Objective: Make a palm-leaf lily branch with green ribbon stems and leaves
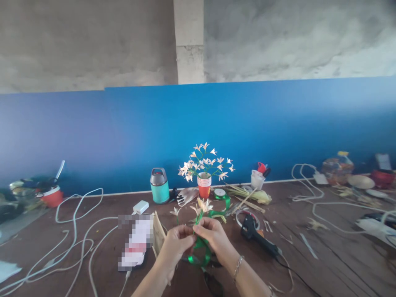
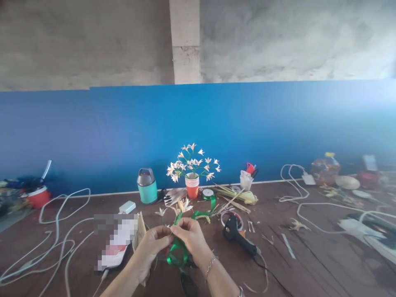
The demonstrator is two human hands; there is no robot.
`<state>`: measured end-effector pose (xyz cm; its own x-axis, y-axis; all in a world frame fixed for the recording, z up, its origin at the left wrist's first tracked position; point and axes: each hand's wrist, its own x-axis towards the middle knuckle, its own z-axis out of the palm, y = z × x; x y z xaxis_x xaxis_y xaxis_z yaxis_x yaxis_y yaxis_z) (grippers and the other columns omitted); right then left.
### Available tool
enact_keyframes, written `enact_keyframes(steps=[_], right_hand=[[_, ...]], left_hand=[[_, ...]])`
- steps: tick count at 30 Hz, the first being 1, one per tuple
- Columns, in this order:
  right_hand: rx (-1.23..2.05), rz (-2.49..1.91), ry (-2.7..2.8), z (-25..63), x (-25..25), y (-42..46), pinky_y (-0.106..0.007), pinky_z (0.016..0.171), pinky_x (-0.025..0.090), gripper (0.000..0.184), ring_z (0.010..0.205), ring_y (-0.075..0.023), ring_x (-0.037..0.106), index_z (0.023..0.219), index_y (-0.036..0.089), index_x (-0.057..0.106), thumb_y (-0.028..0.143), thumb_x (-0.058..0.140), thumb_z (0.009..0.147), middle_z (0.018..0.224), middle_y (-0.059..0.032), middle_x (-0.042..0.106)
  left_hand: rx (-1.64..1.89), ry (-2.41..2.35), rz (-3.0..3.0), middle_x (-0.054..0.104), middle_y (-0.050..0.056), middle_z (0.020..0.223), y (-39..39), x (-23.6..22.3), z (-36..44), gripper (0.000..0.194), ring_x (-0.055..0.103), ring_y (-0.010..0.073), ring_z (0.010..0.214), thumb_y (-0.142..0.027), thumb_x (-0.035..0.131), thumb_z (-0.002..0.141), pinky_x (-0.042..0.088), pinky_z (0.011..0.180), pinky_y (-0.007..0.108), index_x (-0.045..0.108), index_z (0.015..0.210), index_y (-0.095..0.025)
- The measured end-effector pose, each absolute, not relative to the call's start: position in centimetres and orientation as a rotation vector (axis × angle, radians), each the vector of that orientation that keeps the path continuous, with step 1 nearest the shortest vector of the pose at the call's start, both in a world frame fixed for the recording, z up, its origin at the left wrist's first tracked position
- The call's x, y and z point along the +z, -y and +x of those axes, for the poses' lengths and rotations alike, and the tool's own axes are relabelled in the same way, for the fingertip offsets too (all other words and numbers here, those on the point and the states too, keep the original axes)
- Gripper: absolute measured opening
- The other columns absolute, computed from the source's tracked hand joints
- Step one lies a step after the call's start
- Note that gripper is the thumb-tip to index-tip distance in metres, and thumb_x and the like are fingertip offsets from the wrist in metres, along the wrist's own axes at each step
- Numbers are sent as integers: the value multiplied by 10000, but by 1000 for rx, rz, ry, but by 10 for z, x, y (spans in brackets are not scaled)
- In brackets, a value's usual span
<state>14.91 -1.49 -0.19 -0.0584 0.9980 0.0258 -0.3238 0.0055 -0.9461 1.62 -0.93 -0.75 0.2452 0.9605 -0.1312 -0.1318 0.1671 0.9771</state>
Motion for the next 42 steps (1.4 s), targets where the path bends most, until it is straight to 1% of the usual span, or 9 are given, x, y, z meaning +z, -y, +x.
enact_keyframes(steps=[6,13,17,19,24,35,38,40,42], right_hand=[[1307,-970,1072,149,-3,13,-212,431,255,372,440,-72,361,505,165,494,409,774,510,452,53,455],[1316,-956,1084,148,5,17,-213,438,226,396,439,-60,316,491,163,476,426,771,511,440,67,409],[1484,-927,1092,151,1,18,-210,445,257,376,439,-67,360,599,160,535,508,675,632,484,57,455],[1508,-959,1138,152,-3,17,-210,437,240,392,426,-61,339,615,157,549,536,637,664,481,60,445],[1445,-983,1189,153,-5,15,-222,415,107,409,417,-44,206,526,163,460,471,719,597,430,92,314],[1569,-940,1145,154,-7,14,-205,369,96,397,365,-27,203,528,170,445,420,750,571,403,105,328],[1635,-911,1098,154,-8,13,-185,356,149,353,349,-27,247,529,157,498,398,748,589,393,96,365],[1659,-838,1044,155,-7,14,-181,410,290,277,417,-57,405,635,152,589,392,727,628,484,60,487],[1671,-737,1001,155,-6,15,-216,544,398,256,573,-105,531,779,163,639,370,719,651,625,22,582]], left_hand=[[988,-1039,1118,495,-53,369,9,-10,16,254,411,59,331,-336,724,575,298,374,173,551,554,-150],[966,-1022,1167,501,-40,371,14,-1,15,224,408,61,340,-289,707,584,284,383,182,554,519,-138],[1031,-955,1049,510,-47,425,18,9,13,219,427,57,387,-270,701,590,302,421,175,535,523,-145],[1069,-935,1004,514,-49,447,18,13,12,219,435,56,412,-271,710,581,307,437,168,537,532,-146],[1117,-941,923,503,-55,451,17,12,12,239,456,61,441,-302,740,544,311,455,162,563,552,-142],[1217,-879,796,520,-59,463,17,8,14,213,450,45,438,-264,756,535,338,445,151,585,535,-136],[1153,-825,762,522,-61,474,15,5,13,216,447,37,422,-254,768,536,356,441,149,589,558,-135],[1084,-805,739,521,-60,477,14,2,12,209,446,35,409,-236,771,534,352,420,145,595,585,-134],[1020,-804,716,517,-57,467,13,0,12,203,445,36,396,-211,768,530,334,393,139,596,600,-131]])
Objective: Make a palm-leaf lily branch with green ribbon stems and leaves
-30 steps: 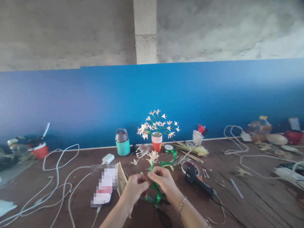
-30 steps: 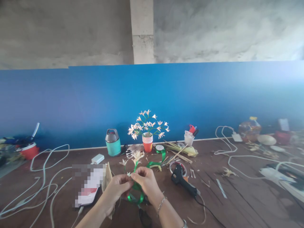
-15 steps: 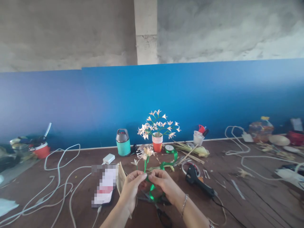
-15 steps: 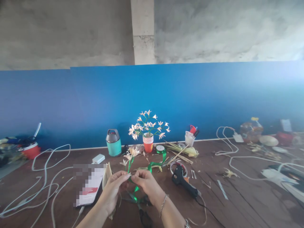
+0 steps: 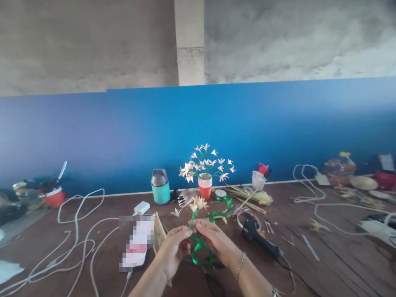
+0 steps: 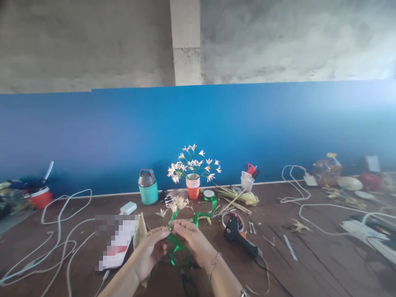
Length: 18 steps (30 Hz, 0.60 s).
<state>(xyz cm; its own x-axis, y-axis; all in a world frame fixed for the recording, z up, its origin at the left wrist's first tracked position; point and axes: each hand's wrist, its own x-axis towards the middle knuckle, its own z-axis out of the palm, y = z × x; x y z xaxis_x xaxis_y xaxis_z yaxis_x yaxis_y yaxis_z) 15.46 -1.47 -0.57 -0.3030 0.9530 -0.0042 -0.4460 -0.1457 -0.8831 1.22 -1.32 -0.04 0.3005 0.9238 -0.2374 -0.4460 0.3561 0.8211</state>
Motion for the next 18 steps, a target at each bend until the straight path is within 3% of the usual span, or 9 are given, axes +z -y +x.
enact_keyframes(steps=[3,7,18], right_hand=[[1646,-653,989,154,-6,15,-238,613,415,209,634,-123,562,719,145,654,298,756,620,659,-3,620],[1615,-644,973,154,-5,16,-228,528,386,210,525,-107,537,555,131,609,260,765,608,587,-6,624],[1509,-778,941,150,2,17,-192,419,273,336,426,-62,409,491,146,504,306,799,512,447,52,493]], left_hand=[[950,-791,701,499,-59,447,16,-1,13,216,431,34,377,-195,774,510,328,375,142,582,587,-130],[895,-784,761,490,-62,460,19,3,14,259,427,29,373,-197,796,468,344,389,154,571,572,-123],[966,-1014,1077,477,-71,421,17,2,17,236,433,62,373,-258,725,544,310,384,180,512,555,-156]])
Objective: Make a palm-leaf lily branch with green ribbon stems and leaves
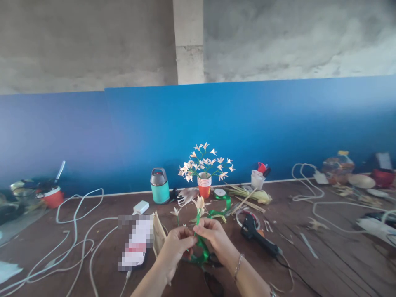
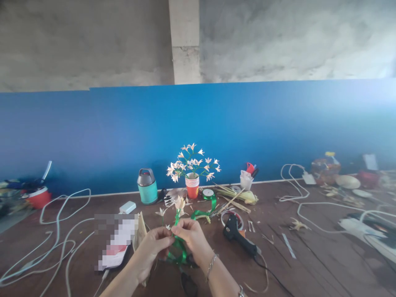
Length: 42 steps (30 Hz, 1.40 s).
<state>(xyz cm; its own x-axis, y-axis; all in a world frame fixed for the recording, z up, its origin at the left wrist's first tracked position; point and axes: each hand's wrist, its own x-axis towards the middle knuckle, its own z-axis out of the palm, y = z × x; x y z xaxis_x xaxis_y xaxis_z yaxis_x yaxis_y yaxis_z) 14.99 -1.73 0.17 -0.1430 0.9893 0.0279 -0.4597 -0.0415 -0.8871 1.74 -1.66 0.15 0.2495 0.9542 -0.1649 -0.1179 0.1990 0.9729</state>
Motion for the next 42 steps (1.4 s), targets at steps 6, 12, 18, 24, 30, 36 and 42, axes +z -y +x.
enact_keyframes(steps=[6,12,18,24,30,36,42], right_hand=[[1502,-827,900,150,2,17,-192,390,243,348,367,-44,346,494,160,489,311,803,499,394,78,453],[1521,-803,907,149,0,18,-188,405,301,340,382,-54,405,521,157,491,311,794,521,428,73,481],[1581,-745,985,149,-1,18,-228,442,371,361,431,-103,492,565,160,505,402,772,543,511,27,555],[1413,-805,1046,152,2,17,-211,509,327,359,500,-80,430,518,145,537,403,786,532,510,36,530],[1510,-768,1150,156,3,19,-215,516,337,322,496,-87,474,555,138,547,385,745,617,511,26,547],[1672,-601,1296,160,3,20,-240,529,396,270,512,-108,520,619,131,563,358,692,689,581,4,580],[1708,-687,1336,165,-4,18,-205,498,297,296,493,-69,420,588,126,552,357,724,656,538,42,471]], left_hand=[[929,-1019,1056,475,-77,436,17,3,16,273,457,70,390,-300,733,537,310,389,180,496,551,-165],[897,-979,998,532,-47,439,16,2,15,272,446,58,366,-307,723,542,276,376,172,499,562,-155],[884,-880,873,543,-44,442,17,-3,15,234,427,49,352,-268,713,535,282,366,166,521,610,-156],[918,-831,866,537,-39,460,17,-1,14,188,483,80,404,-240,696,545,350,420,192,543,588,-140],[870,-819,902,581,-1,497,18,4,6,98,496,97,449,-206,635,560,340,451,205,593,572,-118],[673,-814,1007,626,59,517,15,8,-2,109,380,41,368,-156,571,505,144,382,177,629,568,-89],[646,-904,1122,453,-54,338,14,9,2,114,271,14,292,-117,496,484,64,354,188,592,545,-123]])
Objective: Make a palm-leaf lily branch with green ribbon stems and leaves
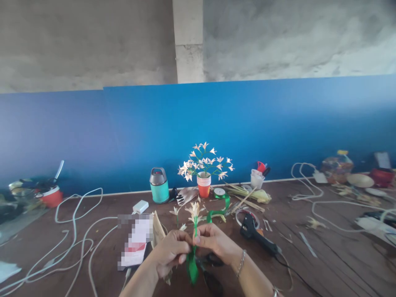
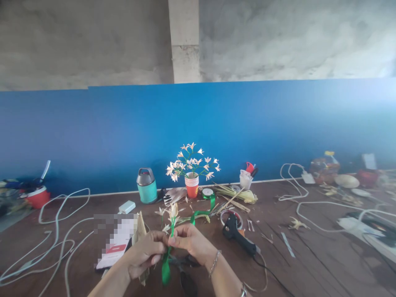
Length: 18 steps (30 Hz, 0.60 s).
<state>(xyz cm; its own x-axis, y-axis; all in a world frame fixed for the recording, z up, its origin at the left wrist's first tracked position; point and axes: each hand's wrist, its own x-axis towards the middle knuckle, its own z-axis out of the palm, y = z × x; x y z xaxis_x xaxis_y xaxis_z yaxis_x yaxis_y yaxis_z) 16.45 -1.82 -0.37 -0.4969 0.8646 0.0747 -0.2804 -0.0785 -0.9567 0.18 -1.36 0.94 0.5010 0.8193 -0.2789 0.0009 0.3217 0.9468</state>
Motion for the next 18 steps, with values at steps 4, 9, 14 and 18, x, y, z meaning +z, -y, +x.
enact_keyframes(steps=[4,9,14,18], right_hand=[[1624,-688,1363,165,-4,17,-209,532,274,314,540,-75,387,565,125,554,371,736,636,554,38,467],[1616,-663,1360,167,-2,18,-213,555,287,292,550,-80,407,584,121,573,361,725,651,570,32,497],[1687,-673,1324,166,-4,19,-203,524,281,276,513,-72,432,593,114,578,340,722,663,549,21,539],[1734,-641,1280,163,-5,19,-206,525,307,287,506,-80,476,591,112,583,349,736,642,555,2,585]], left_hand=[[672,-970,1113,513,-34,397,16,12,5,74,341,37,306,-155,476,496,118,329,172,536,539,-155],[669,-927,1118,511,-42,421,18,18,2,46,304,24,305,-188,522,527,101,319,164,537,556,-155],[590,-898,1165,461,-60,384,18,19,-2,97,233,1,268,-213,575,562,63,310,180,606,566,-122],[601,-881,1144,437,-65,353,19,18,0,119,204,-3,255,-216,566,558,56,308,187,623,544,-113]])
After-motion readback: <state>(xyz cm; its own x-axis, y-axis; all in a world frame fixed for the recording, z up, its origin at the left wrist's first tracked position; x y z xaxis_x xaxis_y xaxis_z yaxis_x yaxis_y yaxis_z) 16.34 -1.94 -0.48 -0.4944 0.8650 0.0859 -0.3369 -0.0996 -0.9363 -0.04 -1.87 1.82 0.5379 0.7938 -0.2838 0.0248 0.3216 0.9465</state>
